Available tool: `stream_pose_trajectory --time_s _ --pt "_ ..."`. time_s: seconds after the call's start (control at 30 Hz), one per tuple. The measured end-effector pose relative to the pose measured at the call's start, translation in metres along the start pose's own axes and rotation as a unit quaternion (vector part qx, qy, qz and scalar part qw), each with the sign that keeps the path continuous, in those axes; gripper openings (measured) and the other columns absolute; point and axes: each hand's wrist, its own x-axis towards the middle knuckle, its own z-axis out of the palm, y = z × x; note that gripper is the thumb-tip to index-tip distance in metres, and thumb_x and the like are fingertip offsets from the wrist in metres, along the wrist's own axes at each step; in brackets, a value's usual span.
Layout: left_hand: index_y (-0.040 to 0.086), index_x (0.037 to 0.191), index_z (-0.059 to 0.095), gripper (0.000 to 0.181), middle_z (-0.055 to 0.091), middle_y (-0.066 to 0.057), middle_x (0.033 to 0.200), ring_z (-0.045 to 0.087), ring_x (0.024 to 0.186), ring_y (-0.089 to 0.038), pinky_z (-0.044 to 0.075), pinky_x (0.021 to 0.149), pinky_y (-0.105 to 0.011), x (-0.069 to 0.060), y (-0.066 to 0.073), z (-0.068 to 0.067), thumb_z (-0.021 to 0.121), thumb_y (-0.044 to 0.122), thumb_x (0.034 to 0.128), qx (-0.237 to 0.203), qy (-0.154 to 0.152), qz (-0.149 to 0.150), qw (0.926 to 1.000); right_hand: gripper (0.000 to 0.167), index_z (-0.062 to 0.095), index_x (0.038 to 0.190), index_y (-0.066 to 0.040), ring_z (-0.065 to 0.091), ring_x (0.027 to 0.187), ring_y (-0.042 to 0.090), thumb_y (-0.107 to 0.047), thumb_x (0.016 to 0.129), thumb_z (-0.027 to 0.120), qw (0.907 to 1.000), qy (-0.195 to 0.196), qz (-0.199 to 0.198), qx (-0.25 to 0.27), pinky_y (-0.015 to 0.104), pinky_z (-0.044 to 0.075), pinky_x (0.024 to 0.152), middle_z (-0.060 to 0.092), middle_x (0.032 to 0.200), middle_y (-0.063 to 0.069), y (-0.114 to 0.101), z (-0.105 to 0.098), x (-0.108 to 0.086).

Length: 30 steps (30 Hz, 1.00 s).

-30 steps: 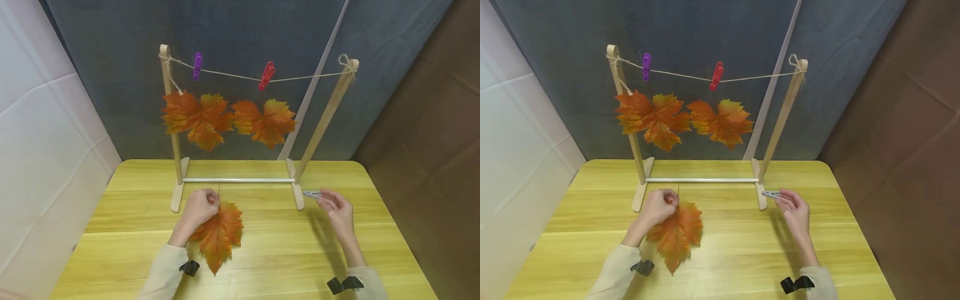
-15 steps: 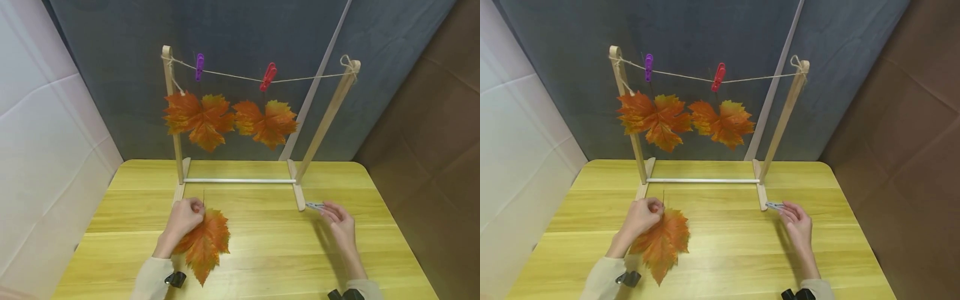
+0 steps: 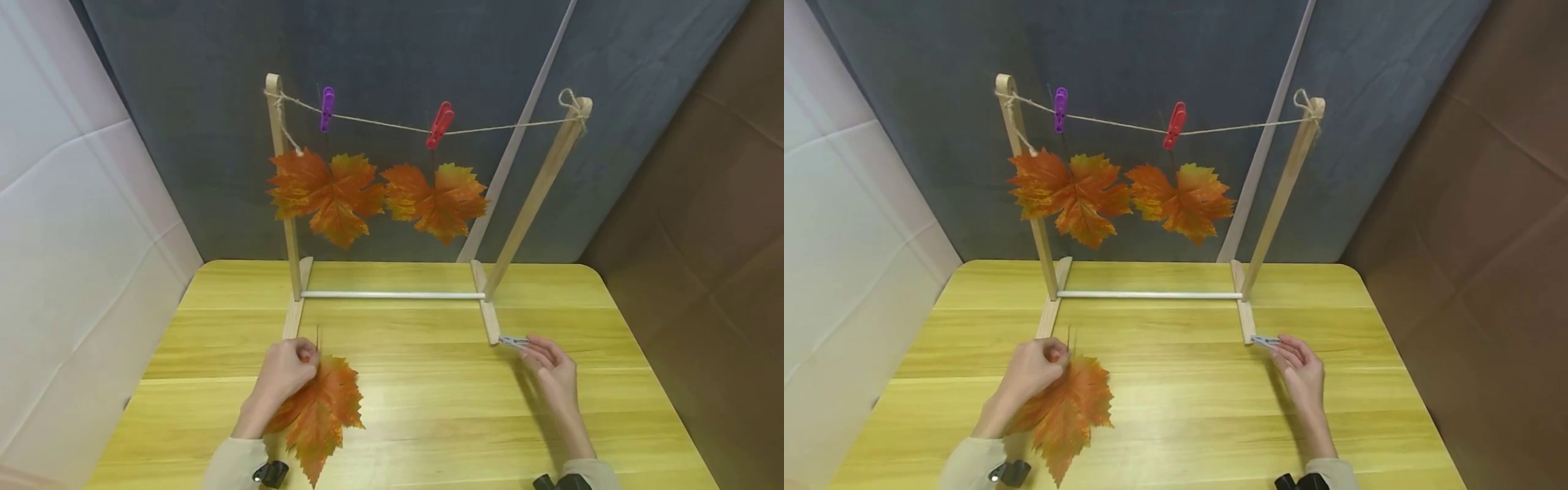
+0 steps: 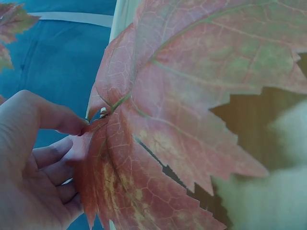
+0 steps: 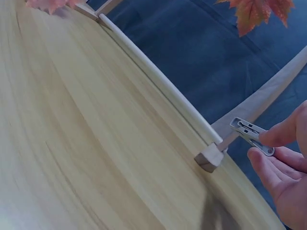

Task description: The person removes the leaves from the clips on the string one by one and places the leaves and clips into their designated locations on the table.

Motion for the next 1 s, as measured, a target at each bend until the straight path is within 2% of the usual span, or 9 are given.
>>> stream_pose_trajectory --time_s 0.23,0.43,0.63,0.87,1.0 --pt "0.006 0.086 0.072 0.008 0.064 -0.002 0.074 0.053 0.068 -0.017 0.044 0.063 -0.029 -0.011 -0.014 -0.008 0.064 0.008 0.0829 0.011 -0.005 -0.018 0.9998 0.045 0.054 0.136 0.005 0.067 0.092 -0.006 0.003 0.092 0.066 0.9998 0.003 0.017 -0.013 0.013 0.054 0.086 0.071 0.112 -0.002 0.007 -0.005 0.003" --pt "0.007 0.085 0.073 0.007 0.064 -0.002 0.073 0.052 0.067 -0.016 0.043 0.062 -0.028 -0.017 -0.023 -0.013 0.066 0.009 0.0841 0.015 -0.003 -0.031 0.9994 0.047 0.053 0.138 0.005 0.067 0.092 -0.006 0.002 0.093 0.066 0.9993 -0.001 0.034 -0.012 0.013 0.053 0.086 0.071 0.108 -0.008 0.014 -0.009 0.004" --pt "0.006 0.088 0.073 0.009 0.066 -0.003 0.076 0.052 0.068 -0.017 0.043 0.063 -0.029 -0.023 -0.033 -0.016 0.065 0.009 0.0842 0.019 -0.005 -0.039 0.999 0.048 0.051 0.139 0.006 0.067 0.093 -0.006 0.003 0.093 0.065 0.999 -0.005 0.041 -0.017 0.012 0.053 0.088 0.07 0.119 0.005 0.021 -0.013 0.004" --pt "0.007 0.086 0.073 0.008 0.065 -0.002 0.075 0.053 0.068 -0.017 0.043 0.063 -0.029 -0.029 -0.047 -0.024 0.066 0.011 0.0836 0.042 0.004 -0.051 0.9978 0.048 0.052 0.138 0.007 0.067 0.09 -0.008 0.003 0.092 0.066 0.9985 -0.002 0.046 -0.029 0.012 0.053 0.085 0.073 0.115 0.003 0.029 -0.018 0.004" --pt "0.006 0.087 0.073 0.01 0.065 -0.001 0.074 0.053 0.068 -0.018 0.042 0.062 -0.03 -0.031 -0.055 -0.028 0.065 0.011 0.0832 0.049 0.002 -0.055 0.9973 0.048 0.053 0.138 0.007 0.067 0.089 -0.009 0.0 0.093 0.068 0.9978 -0.004 0.049 -0.044 0.011 0.053 0.084 0.072 0.118 0.006 0.033 -0.02 0.005"
